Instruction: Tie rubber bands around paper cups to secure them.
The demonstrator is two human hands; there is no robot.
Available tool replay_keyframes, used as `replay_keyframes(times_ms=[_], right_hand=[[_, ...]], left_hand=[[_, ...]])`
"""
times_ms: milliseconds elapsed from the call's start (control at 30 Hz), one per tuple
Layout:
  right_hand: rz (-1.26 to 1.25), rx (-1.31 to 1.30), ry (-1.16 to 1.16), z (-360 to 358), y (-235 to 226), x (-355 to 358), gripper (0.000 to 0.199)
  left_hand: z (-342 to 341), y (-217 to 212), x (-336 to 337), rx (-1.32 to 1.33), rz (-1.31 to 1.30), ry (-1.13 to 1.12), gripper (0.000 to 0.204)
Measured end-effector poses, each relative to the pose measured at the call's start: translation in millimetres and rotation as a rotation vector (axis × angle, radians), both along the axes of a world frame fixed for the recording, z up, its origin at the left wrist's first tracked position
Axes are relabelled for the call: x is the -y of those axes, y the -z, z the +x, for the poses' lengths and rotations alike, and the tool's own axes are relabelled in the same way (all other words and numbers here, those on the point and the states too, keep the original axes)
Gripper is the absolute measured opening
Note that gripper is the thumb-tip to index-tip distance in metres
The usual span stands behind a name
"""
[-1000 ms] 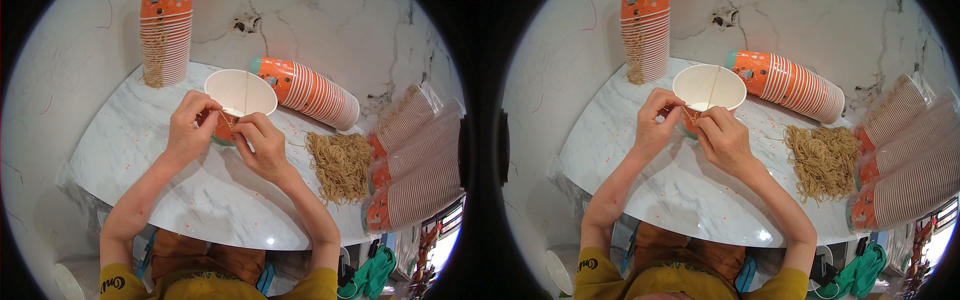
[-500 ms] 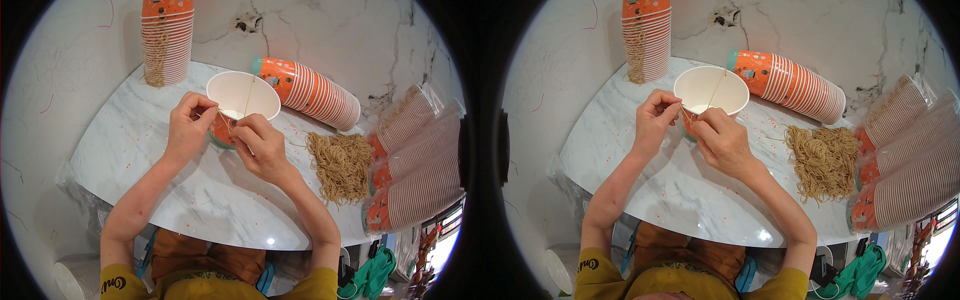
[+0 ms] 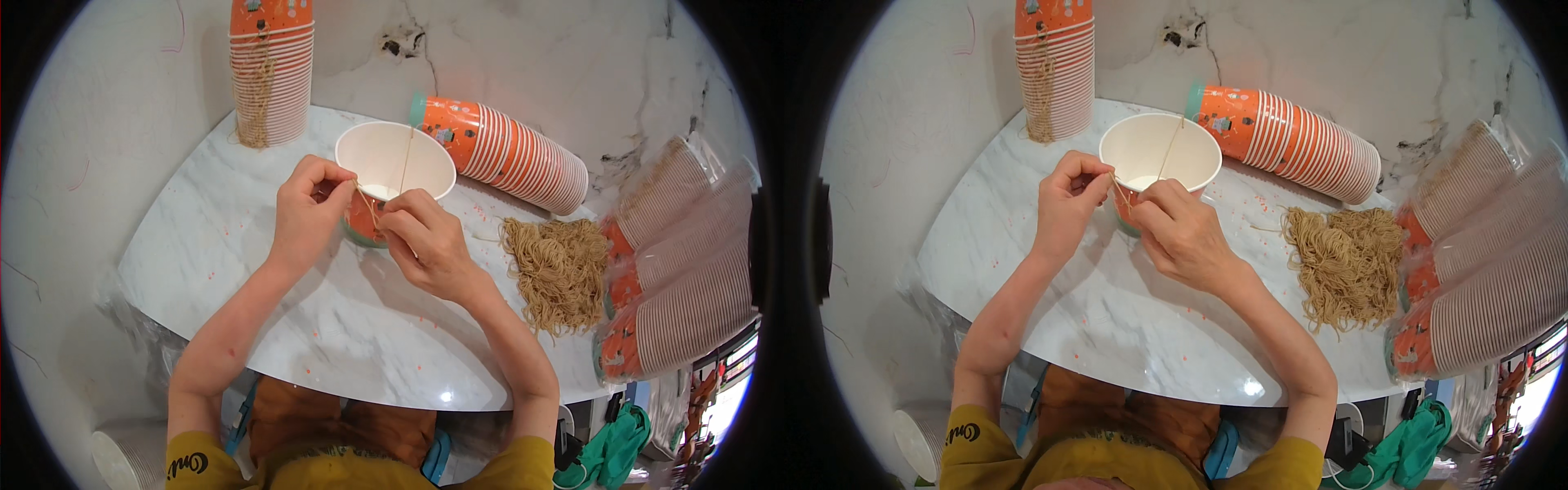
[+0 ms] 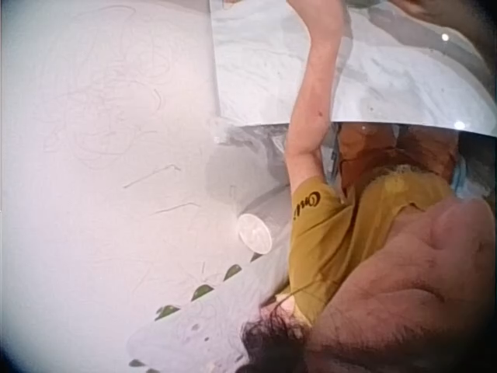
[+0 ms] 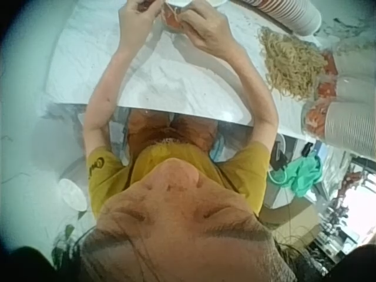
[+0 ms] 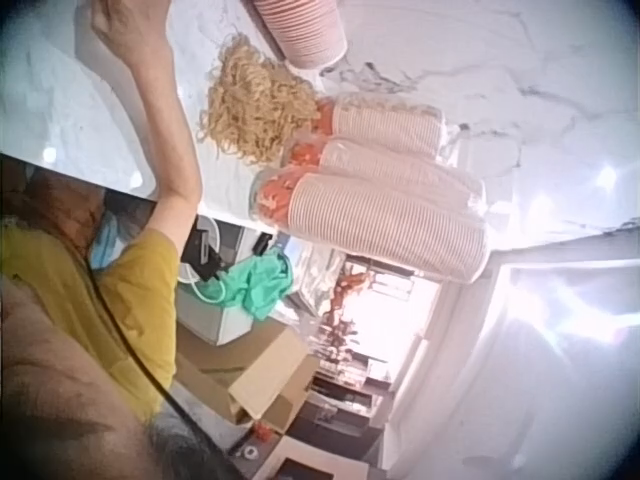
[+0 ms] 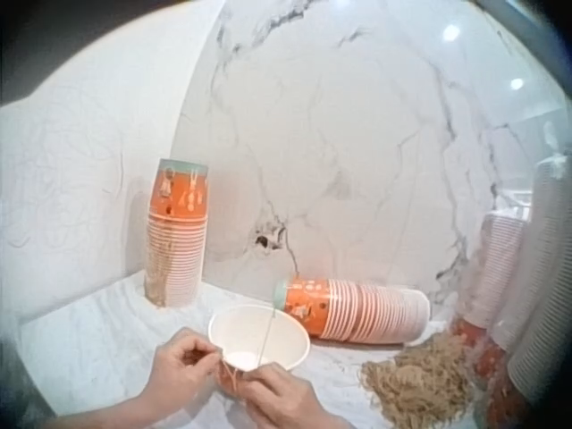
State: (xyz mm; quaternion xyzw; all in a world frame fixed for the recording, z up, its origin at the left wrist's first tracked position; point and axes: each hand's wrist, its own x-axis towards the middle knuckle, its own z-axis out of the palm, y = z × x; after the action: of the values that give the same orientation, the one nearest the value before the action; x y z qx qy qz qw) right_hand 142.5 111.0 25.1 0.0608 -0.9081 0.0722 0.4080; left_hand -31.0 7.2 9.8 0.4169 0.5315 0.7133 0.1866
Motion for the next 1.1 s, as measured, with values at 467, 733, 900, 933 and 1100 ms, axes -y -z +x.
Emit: replay_keyframes(times_ms=[467, 733, 900, 933, 1100], right_hand=[[-0.542, -0.017, -0.086, 7.8, -14.2, 8.8, 0.009], [-0.619, 0.021, -0.104, 4.6, -11.0, 10.2, 0.025], [-0.774, 0.01, -0.163, 11.0, -15.8, 7.6, 0.029], [-0.827, -0.003, -0.176, 13.1, -18.6, 6.1, 0.029], [-0.887, -0.054, -0.191, 19.5, -28.4, -1.1, 0.028]], left_hand=[[20.6, -2.6, 6.5, -0.799, 0.266, -0.083, 0.022], [18.8, -1.5, 4.3, -0.808, 0.316, -0.14, 0.015], [11.2, -1.4, 5.5, -0.852, 0.265, -0.163, 0.016], [6.5, -0.4, 3.6, -0.852, 0.264, -0.164, 0.016], [-4.5, 3.2, -1.7, -0.804, 0.216, -0.196, 0.019]])
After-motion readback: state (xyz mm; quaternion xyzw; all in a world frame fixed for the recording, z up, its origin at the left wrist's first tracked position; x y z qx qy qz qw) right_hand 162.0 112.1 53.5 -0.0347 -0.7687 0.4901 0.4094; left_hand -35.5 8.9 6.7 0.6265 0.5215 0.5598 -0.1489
